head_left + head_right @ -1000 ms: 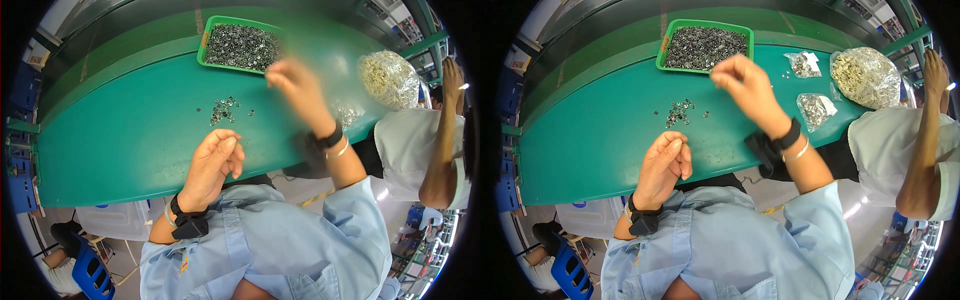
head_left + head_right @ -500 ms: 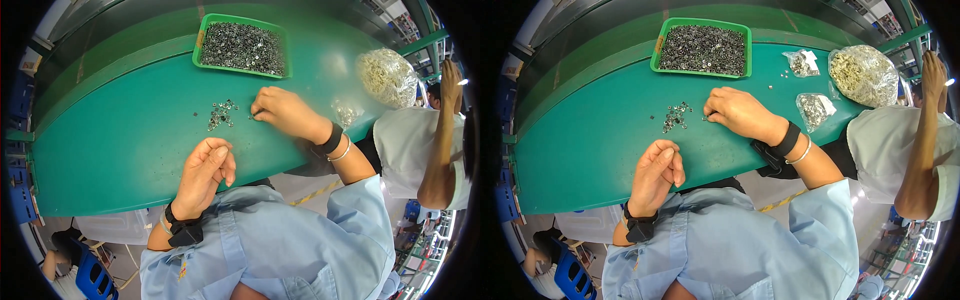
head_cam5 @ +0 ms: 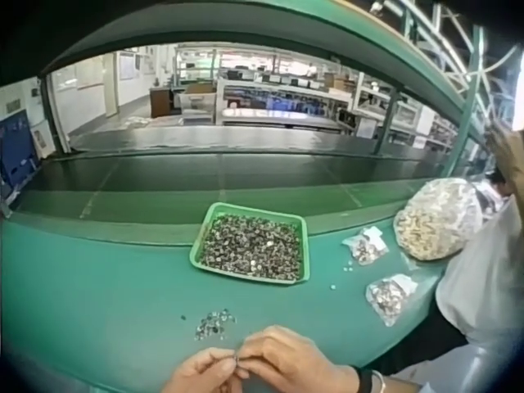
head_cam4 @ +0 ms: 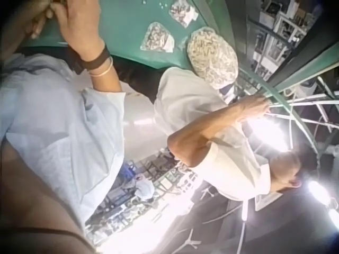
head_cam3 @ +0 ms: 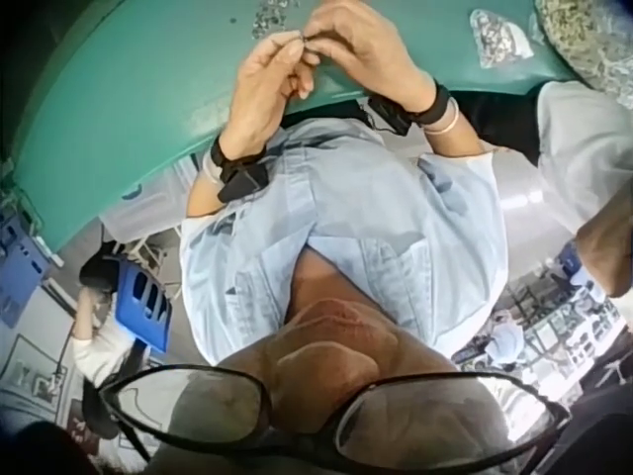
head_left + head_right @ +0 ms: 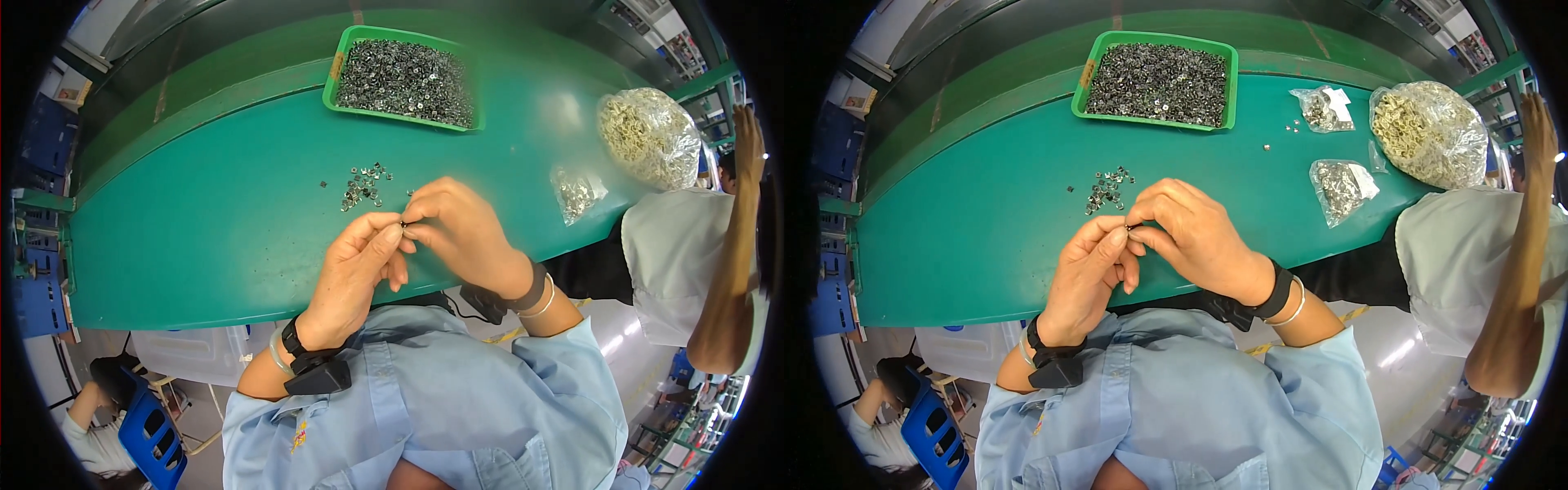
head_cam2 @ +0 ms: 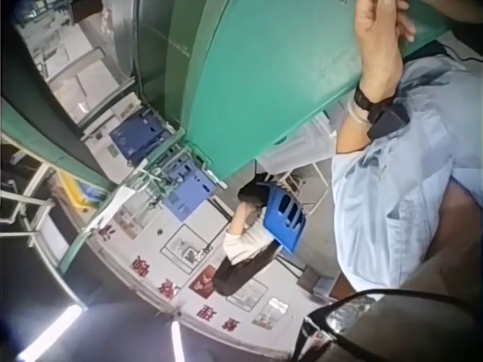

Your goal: The person sorts small metal components from a green tray onto the table and joins them together by hand. They then pick up the assembled pieces to inspect them before placing them back onto the table.

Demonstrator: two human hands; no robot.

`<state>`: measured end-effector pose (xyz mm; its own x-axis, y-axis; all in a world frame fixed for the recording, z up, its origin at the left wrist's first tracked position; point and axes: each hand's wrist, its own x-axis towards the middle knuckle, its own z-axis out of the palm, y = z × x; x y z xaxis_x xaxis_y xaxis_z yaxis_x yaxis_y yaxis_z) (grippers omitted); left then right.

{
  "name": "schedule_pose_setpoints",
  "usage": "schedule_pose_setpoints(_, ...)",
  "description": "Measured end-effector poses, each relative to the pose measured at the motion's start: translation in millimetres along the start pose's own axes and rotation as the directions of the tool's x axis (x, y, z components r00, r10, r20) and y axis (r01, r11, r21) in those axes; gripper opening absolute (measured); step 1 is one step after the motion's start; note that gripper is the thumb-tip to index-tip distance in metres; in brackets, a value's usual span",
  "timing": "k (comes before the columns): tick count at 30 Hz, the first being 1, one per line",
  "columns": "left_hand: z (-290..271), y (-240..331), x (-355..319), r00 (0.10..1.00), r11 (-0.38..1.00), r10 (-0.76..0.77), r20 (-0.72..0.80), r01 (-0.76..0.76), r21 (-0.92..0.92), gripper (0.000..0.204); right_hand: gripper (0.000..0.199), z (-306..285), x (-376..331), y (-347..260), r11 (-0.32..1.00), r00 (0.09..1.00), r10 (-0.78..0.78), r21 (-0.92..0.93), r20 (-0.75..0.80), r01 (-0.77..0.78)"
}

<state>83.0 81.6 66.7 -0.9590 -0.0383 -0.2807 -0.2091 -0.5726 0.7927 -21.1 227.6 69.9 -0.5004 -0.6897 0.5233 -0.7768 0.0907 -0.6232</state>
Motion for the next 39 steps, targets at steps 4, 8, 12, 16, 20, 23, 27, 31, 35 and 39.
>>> schedule_pose_setpoints(4,-4,-5,2,0.999,1.0,-0.001,0.04,0.0,0.008,0.023,0.025,2,-8,-1,0.997,0.998,0.059,0.047,-0.019,-0.058)
schedule_pose_setpoints(8,-3,-5,2,0.999,1.0,0.002,0.032,-0.002,0.009,0.021,0.025,3,-11,0,0.996,0.995,0.077,0.053,-0.056,-0.074)
schedule_pose_setpoints(12,-2,-5,3,1.0,0.996,0.019,0.0,-0.019,0.084,0.02,0.025,6,-13,-4,0.995,0.997,0.04,-0.087,-0.064,-0.046)
schedule_pose_setpoints(16,-5,-5,2,1.0,0.994,0.029,-0.002,-0.028,0.102,0.018,0.024,7,-13,-8,0.995,0.997,0.059,-0.073,-0.047,-0.062)
schedule_pose_setpoints(20,-7,-5,4,0.998,1.0,-0.03,0.05,0.029,0.005,0.017,0.021,-1,-12,-11,0.996,0.996,0.08,0.033,-0.024,-0.08)
schedule_pose_setpoints(23,-10,-3,-2,0.998,0.999,-0.038,0.046,0.039,-0.024,0.016,0.019,3,-14,-11,0.997,0.998,0.055,0.059,-0.028,-0.054)
schedule_pose_setpoints(27,-6,-6,0,0.999,0.999,-0.01,0.043,0.012,-0.033,0.014,0.015,-1,-19,-12,0.998,0.997,0.045,0.043,-0.055,-0.042)
schedule_pose_setpoints(31,-11,-8,0,0.994,0.998,0.018,0.104,-0.012,-0.054,0.013,0.014,4,-24,-12,1.0,0.997,0.009,0.004,-0.082,-0.009)
schedule_pose_setpoints(35,-14,-16,1,0.985,0.996,0.035,0.168,-0.02,-0.089,0.014,0.013,4,-32,-11,0.998,0.994,-0.016,0.061,-0.107,0.022)
schedule_pose_setpoints(39,-6,-20,2,0.959,0.982,0.144,0.245,-0.108,-0.155,0.016,0.011,6,-35,-15,0.961,0.988,0.032,0.275,-0.149,0.011)
